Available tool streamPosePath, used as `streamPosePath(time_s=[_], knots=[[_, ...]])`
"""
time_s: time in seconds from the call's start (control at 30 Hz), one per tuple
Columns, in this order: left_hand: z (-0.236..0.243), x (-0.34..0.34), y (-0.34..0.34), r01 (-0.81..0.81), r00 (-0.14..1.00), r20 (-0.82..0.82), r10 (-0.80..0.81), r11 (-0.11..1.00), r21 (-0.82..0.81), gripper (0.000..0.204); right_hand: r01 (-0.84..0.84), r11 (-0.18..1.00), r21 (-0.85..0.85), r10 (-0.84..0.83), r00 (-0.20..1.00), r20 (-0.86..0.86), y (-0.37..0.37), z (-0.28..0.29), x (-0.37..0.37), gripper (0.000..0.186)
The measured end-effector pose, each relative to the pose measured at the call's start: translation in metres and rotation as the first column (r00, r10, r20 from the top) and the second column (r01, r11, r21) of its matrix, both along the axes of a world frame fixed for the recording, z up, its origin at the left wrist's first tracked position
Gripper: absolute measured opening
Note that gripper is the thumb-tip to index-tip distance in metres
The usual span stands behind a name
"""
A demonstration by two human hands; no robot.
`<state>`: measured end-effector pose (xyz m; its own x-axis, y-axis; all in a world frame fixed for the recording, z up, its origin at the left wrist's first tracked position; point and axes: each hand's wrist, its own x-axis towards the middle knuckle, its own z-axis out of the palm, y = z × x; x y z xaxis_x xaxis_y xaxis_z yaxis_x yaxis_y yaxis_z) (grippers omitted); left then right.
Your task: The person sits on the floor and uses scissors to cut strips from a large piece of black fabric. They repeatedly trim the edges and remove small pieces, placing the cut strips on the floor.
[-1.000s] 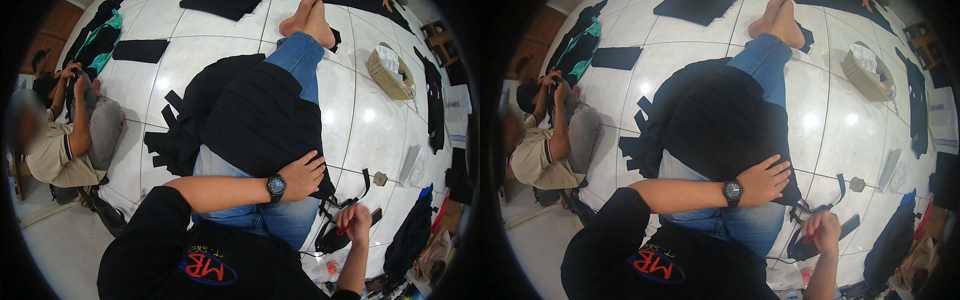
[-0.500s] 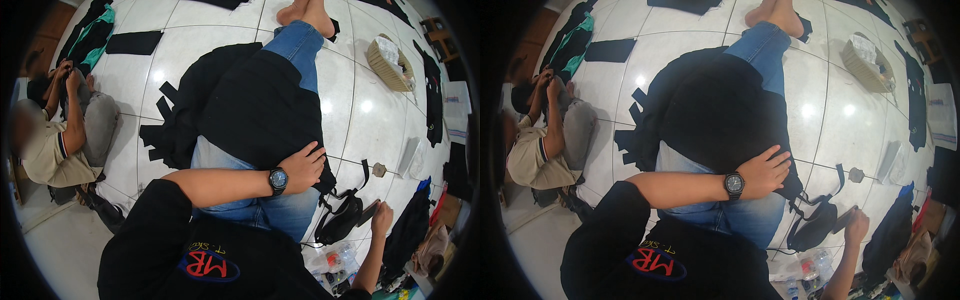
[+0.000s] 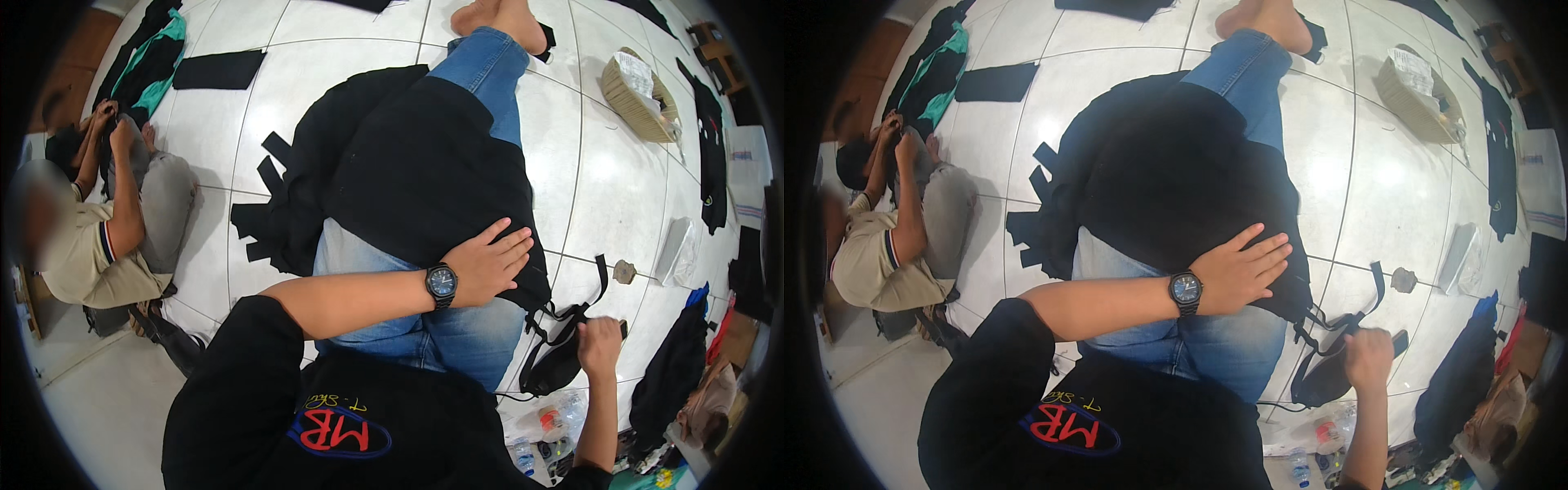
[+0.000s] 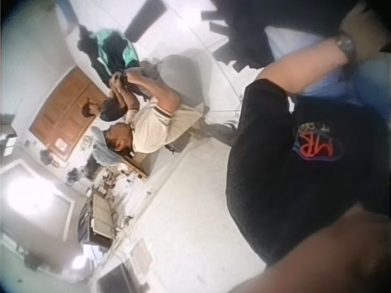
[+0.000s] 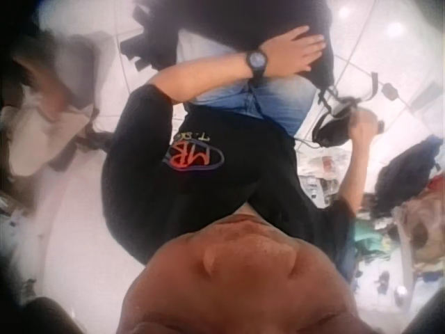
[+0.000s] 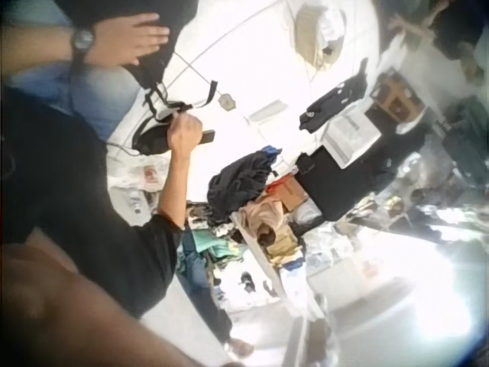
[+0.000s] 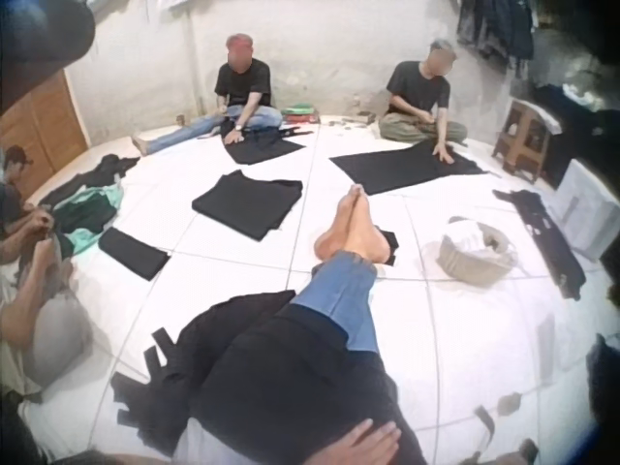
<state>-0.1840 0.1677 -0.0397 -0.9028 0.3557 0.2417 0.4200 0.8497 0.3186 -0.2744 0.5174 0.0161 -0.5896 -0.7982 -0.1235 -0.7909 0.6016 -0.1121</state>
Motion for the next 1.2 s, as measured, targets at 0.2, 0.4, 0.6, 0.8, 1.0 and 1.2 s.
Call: streamPosePath(time_s=[0.2, 0.4, 0.6, 0.8, 1.0, 1.2], knots=[[0.010, -0.002, -0.002, 0.003, 0.999, 0.046, -0.002, 0.999, -0.034, 0.053, 0.604, 0.769, 0.211, -0.616, 0.611, 0.496, 0.037, -0.008, -0.002, 0.049], [0.017, 0.000, -0.022, -0.051, 0.997, 0.052, 0.049, 0.998, 0.032, 0.062, 0.545, 0.628, -0.556, -0.160, 0.789, 0.593, -0.101, 0.027, 0.004, 0.039], [0.005, 0.000, -0.021, -0.031, 1.000, 0.004, 0.031, 0.999, 0.021, 0.063, -0.021, 1.000, 0.013, 0.020, 0.998, 0.053, -0.056, 0.005, 0.000, 0.019], [0.003, 0.000, -0.017, -0.041, 0.999, 0.000, 0.041, 0.999, -0.011, 0.061, 0.146, 0.987, 0.064, -0.141, 0.987, -0.083, 0.052, 0.035, -0.013, 0.026], [0.004, 0.000, -0.018, -0.036, 0.999, 0.007, 0.036, 0.999, -0.020, 0.062, 0.403, 0.902, 0.153, -0.335, 0.879, -0.339, 0.167, 0.063, -0.027, 0.029], [0.006, -0.001, -0.018, -0.033, 0.999, 0.027, 0.033, 0.999, -0.014, 0.061, 0.810, 0.364, 0.459, -0.837, 0.067, 0.544, 0.128, 0.024, -0.025, 0.040]])
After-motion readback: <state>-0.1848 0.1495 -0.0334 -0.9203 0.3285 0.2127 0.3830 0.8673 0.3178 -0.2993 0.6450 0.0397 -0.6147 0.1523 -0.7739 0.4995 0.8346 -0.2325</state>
